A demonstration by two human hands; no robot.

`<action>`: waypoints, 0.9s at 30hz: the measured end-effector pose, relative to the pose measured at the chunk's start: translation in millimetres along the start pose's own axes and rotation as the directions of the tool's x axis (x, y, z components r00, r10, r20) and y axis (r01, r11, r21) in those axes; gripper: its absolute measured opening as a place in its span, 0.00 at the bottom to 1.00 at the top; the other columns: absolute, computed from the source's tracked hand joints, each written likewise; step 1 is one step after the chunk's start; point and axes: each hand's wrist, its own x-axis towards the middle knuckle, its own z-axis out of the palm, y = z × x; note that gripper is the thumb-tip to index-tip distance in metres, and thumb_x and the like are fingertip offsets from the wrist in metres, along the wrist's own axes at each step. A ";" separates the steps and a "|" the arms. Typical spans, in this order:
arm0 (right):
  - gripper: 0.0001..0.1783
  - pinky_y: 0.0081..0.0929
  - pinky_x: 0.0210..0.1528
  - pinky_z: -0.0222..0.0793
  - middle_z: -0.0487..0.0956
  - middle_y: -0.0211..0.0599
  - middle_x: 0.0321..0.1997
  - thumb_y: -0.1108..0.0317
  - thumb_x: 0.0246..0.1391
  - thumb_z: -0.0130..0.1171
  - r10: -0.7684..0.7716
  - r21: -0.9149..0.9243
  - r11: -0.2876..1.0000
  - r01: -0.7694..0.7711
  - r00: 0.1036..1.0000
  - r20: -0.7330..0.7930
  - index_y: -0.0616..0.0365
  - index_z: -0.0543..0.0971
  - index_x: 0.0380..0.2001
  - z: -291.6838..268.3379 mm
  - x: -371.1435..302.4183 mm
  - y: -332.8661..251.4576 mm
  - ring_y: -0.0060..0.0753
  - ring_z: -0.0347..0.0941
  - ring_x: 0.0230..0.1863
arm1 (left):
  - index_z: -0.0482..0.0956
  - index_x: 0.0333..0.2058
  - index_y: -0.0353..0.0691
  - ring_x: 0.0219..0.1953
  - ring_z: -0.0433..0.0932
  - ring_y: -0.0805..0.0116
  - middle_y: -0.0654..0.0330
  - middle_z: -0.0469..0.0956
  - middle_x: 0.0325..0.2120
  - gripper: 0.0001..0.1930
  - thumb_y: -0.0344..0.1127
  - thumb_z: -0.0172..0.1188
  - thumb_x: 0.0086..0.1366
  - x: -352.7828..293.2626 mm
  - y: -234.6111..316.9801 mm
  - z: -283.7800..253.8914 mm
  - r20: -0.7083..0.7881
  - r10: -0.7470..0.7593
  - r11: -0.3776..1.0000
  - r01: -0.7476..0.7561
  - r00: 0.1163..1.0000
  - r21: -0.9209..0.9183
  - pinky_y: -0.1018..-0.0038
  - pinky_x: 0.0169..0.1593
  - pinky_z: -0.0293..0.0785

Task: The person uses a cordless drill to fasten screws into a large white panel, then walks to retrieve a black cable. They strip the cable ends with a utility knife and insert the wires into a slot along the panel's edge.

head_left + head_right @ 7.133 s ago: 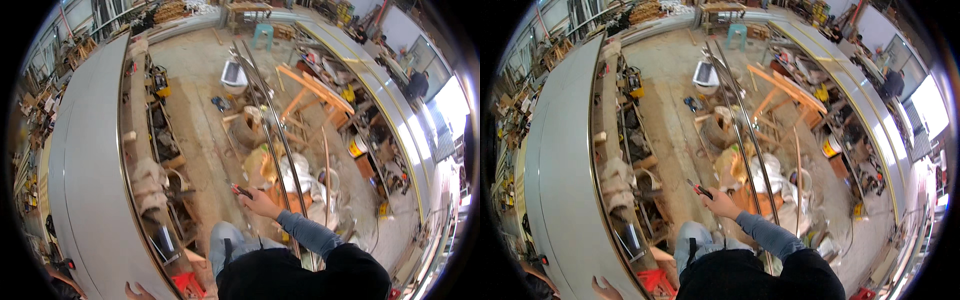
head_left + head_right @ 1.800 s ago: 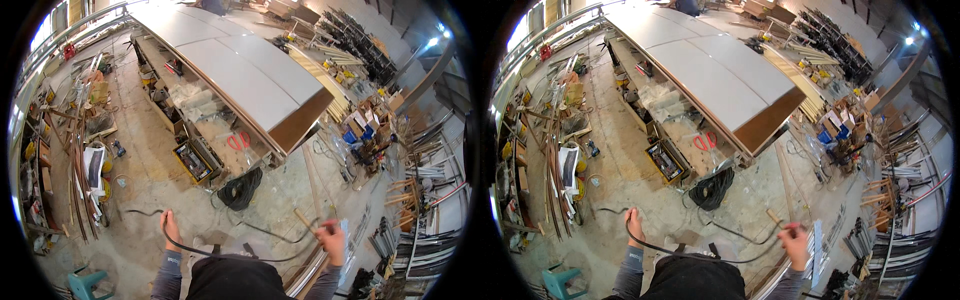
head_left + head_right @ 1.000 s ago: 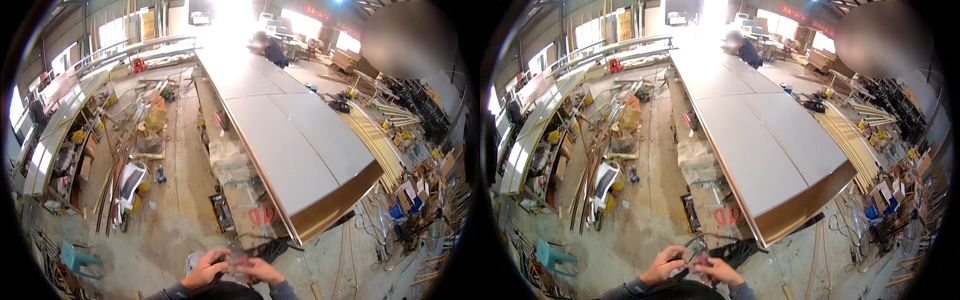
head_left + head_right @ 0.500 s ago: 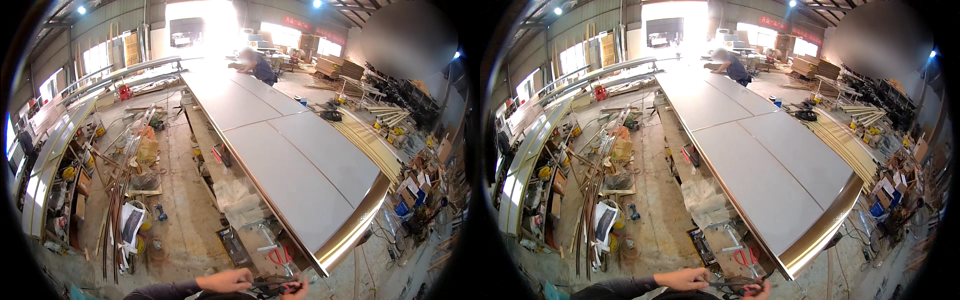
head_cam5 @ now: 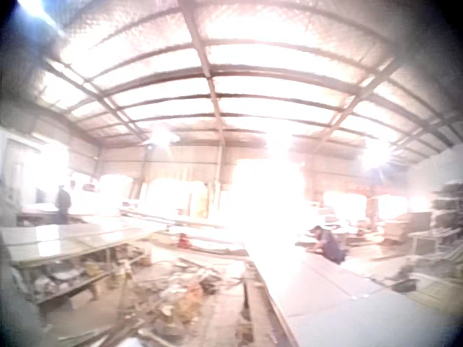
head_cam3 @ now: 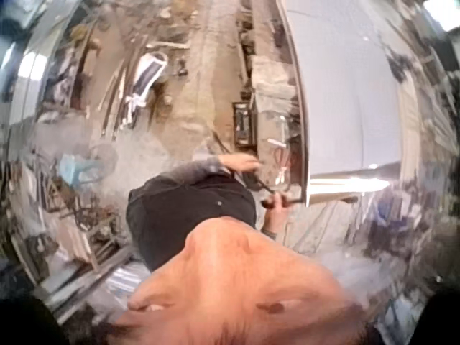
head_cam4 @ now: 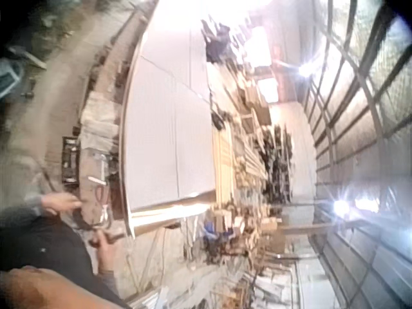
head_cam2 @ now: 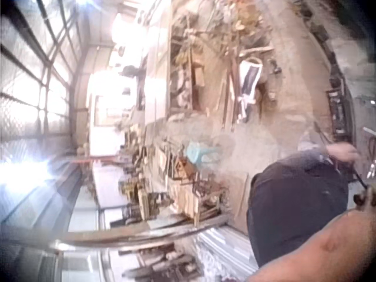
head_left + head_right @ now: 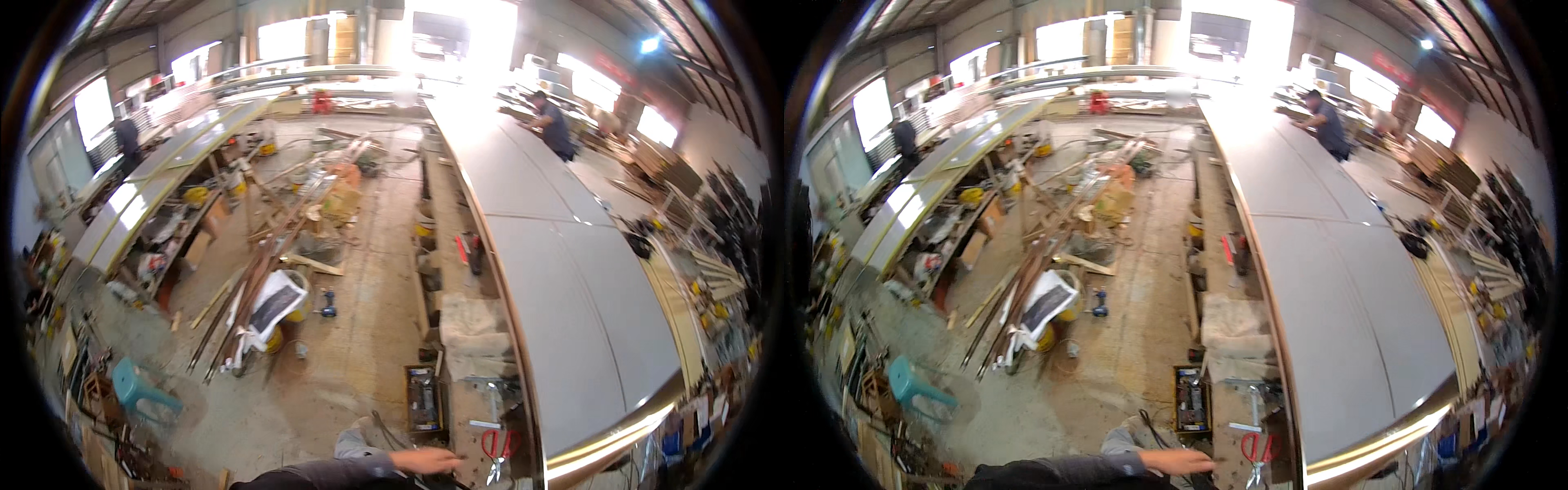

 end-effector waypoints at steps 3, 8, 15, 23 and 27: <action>0.12 0.25 0.38 0.74 0.83 0.31 0.40 0.70 0.66 0.67 -0.044 -0.186 0.979 0.083 0.978 0.202 0.60 0.83 0.50 33.8 11.4 17.5 0.23 0.76 0.36 | 0.82 0.45 0.42 0.39 0.76 0.70 0.60 0.78 0.39 0.16 0.44 0.49 0.82 -7.4 123.5 31.5 0.093 -0.104 0.535 0.134 0.990 -0.834 0.71 0.44 0.75; 0.12 0.25 0.49 0.76 0.85 0.34 0.46 0.72 0.65 0.67 -0.097 -0.160 0.974 0.158 0.937 0.336 0.62 0.85 0.50 43.8 25.7 40.5 0.26 0.79 0.46 | 0.81 0.50 0.45 0.37 0.75 0.80 0.70 0.80 0.38 0.20 0.53 0.47 0.83 19.1 33.0 24.2 0.113 0.046 0.645 0.057 0.993 -0.762 0.78 0.43 0.73; 0.19 0.22 0.37 0.74 0.83 0.31 0.38 0.72 0.68 0.64 -0.004 -0.117 0.992 0.039 0.959 0.283 0.58 0.78 0.61 51.2 28.3 31.0 0.23 0.76 0.34 | 0.79 0.42 0.47 0.34 0.80 0.75 0.70 0.80 0.35 0.15 0.50 0.51 0.82 -6.4 101.8 17.4 0.011 -0.045 0.318 0.025 0.999 -0.948 0.76 0.33 0.75; 0.22 0.29 0.43 0.78 0.79 0.36 0.52 0.75 0.69 0.57 0.014 0.181 0.983 -0.030 0.996 0.089 0.60 0.68 0.64 -18.7 59.9 122.2 0.28 0.79 0.45 | 0.82 0.49 0.36 0.33 0.69 0.84 0.74 0.74 0.32 0.12 0.39 0.59 0.79 -11.7 65.5 16.6 -0.404 -0.130 0.897 -0.067 0.906 -0.438 0.81 0.37 0.69; 0.24 0.24 0.42 0.79 0.81 0.34 0.49 0.67 0.75 0.53 0.045 0.239 0.968 -0.077 0.989 0.139 0.58 0.66 0.70 -73.0 21.7 115.3 0.21 0.78 0.42 | 0.82 0.54 0.36 0.32 0.67 0.84 0.74 0.73 0.31 0.14 0.39 0.58 0.79 -17.8 48.7 72.2 -0.285 -0.139 0.936 0.032 0.948 -0.349 0.81 0.37 0.67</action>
